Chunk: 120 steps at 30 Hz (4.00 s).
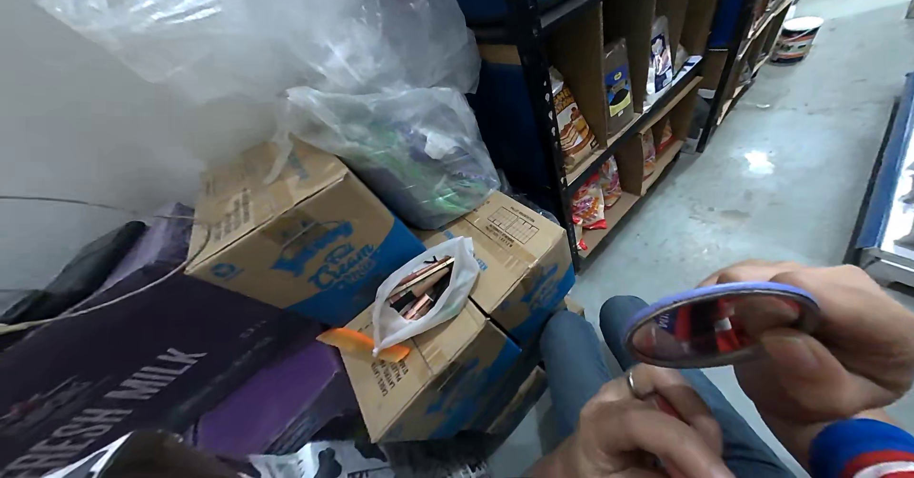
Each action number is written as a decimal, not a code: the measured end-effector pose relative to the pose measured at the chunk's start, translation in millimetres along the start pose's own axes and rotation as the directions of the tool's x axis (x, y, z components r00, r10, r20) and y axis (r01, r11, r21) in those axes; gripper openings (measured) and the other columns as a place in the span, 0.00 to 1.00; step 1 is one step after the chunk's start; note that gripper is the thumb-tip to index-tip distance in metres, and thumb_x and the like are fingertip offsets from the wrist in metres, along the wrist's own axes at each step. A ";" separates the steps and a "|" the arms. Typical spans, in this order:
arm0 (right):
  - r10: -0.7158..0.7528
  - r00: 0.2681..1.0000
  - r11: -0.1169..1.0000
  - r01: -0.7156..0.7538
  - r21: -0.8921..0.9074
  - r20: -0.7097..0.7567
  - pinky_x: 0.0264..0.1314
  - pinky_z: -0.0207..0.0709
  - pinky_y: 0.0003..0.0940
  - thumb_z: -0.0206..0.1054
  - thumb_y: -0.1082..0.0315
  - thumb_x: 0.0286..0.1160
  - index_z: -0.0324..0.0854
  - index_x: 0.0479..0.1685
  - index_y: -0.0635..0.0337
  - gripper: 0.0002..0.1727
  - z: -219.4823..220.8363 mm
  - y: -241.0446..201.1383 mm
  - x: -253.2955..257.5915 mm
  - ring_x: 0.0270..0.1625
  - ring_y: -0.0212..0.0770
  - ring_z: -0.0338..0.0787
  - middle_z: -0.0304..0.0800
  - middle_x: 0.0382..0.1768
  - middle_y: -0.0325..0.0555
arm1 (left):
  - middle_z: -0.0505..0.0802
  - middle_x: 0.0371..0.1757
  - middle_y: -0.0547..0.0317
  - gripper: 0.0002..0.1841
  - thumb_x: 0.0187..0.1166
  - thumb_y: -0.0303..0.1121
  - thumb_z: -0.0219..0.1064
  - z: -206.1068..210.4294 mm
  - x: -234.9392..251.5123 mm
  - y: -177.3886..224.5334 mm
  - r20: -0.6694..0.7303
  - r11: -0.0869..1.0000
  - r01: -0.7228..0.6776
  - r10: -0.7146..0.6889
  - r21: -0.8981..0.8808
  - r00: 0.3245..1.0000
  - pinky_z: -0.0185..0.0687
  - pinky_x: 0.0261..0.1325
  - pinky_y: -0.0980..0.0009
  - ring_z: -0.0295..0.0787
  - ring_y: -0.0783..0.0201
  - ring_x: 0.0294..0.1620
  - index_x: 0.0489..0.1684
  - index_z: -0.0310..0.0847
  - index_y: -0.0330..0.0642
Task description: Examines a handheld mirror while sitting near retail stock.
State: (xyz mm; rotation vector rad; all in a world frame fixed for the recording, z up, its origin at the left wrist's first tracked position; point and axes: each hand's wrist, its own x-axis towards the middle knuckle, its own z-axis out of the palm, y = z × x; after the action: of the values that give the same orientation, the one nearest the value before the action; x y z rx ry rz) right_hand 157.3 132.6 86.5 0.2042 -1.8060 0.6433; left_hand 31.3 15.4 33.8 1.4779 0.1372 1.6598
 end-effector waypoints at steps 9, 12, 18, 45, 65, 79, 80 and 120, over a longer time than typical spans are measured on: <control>-0.007 1.000 1.000 0.007 -0.023 -0.003 0.35 0.70 0.08 0.52 0.59 0.93 0.71 0.35 0.60 0.17 -0.4 -0.3 0.3 0.33 0.19 0.78 0.76 0.28 0.41 | 0.88 0.52 0.68 0.10 0.86 0.41 0.64 -16.7 -13.6 -0.7 0.044 0.999 -0.013 0.015 -0.053 0.999 0.75 0.44 0.88 0.81 0.81 0.43 0.57 0.86 0.52; -0.007 1.000 1.000 0.007 -0.007 0.006 0.37 0.70 0.09 0.52 0.59 0.93 0.71 0.36 0.61 0.17 1.4 0.0 0.5 0.34 0.19 0.78 0.76 0.29 0.42 | 0.87 0.52 0.71 0.11 0.88 0.42 0.62 -17.7 -8.5 -2.9 0.025 0.999 -0.031 0.030 0.021 0.999 0.73 0.43 0.89 0.79 0.83 0.41 0.57 0.85 0.53; 0.002 1.000 1.000 -0.002 -0.003 0.014 0.36 0.71 0.09 0.52 0.59 0.93 0.72 0.35 0.61 0.17 0.6 1.0 0.7 0.33 0.19 0.78 0.76 0.28 0.42 | 0.86 0.54 0.66 0.10 0.86 0.40 0.64 -10.9 -10.9 9.2 0.049 0.990 -0.049 0.042 0.131 0.998 0.76 0.47 0.87 0.81 0.79 0.47 0.57 0.84 0.50; -0.022 1.000 0.999 0.022 -0.046 -0.018 0.38 0.69 0.06 0.53 0.62 0.92 0.72 0.37 0.63 0.14 -7.5 0.4 4.0 0.33 0.17 0.77 0.76 0.29 0.42 | 0.89 0.44 0.71 0.14 0.84 0.49 0.66 -11.5 -5.7 4.1 -0.010 0.991 0.025 -0.026 -0.129 1.000 0.74 0.41 0.87 0.81 0.82 0.38 0.52 0.87 0.52; -0.102 0.985 0.956 0.058 -0.288 -0.142 0.35 0.65 0.04 0.52 0.63 0.92 0.73 0.39 0.63 0.14 -55.0 -13.5 9.8 0.30 0.12 0.73 0.74 0.27 0.38 | 0.88 0.50 0.76 0.14 0.89 0.42 0.59 -44.7 -31.5 -53.0 -0.038 0.964 0.266 -0.266 -0.003 0.963 0.73 0.38 0.91 0.79 0.88 0.38 0.66 0.86 0.59; -0.148 0.961 0.955 0.077 -0.288 -0.233 0.33 0.73 0.04 0.55 0.62 0.91 0.80 0.43 0.57 0.12 -64.3 6.1 42.8 0.32 0.07 0.78 0.82 0.28 0.24 | 0.94 0.48 0.75 0.14 0.85 0.43 0.63 -38.9 -37.4 -54.4 -0.297 0.910 0.403 -0.361 0.095 0.884 0.75 0.34 0.91 0.79 0.90 0.30 0.63 0.87 0.62; -0.169 0.958 0.949 0.094 -0.302 -0.231 0.32 0.73 0.04 0.56 0.61 0.91 0.79 0.42 0.56 0.12 -67.1 9.1 48.2 0.30 0.07 0.77 0.80 0.27 0.23 | 0.95 0.49 0.74 0.14 0.84 0.43 0.63 -38.4 -37.4 -54.4 -0.312 0.908 0.410 -0.365 0.090 0.877 0.75 0.34 0.91 0.80 0.90 0.31 0.63 0.88 0.62; 0.021 0.999 0.863 -0.036 0.505 0.035 0.34 0.74 0.07 0.52 0.59 0.94 0.76 0.38 0.63 0.18 109.2 54.0 22.3 0.31 0.11 0.79 0.79 0.26 0.34 | 0.96 0.37 0.74 0.08 0.80 0.42 0.69 -74.8 -48.2 -8.8 -0.635 0.955 0.054 0.153 0.293 0.757 0.81 0.36 0.88 0.87 0.86 0.31 0.48 0.92 0.56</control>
State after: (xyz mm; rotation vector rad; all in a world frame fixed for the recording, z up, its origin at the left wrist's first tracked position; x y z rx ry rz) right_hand 35.1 124.7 67.9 0.5426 -1.6361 1.1380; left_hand -32.1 22.9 -28.8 1.0321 0.7706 2.2204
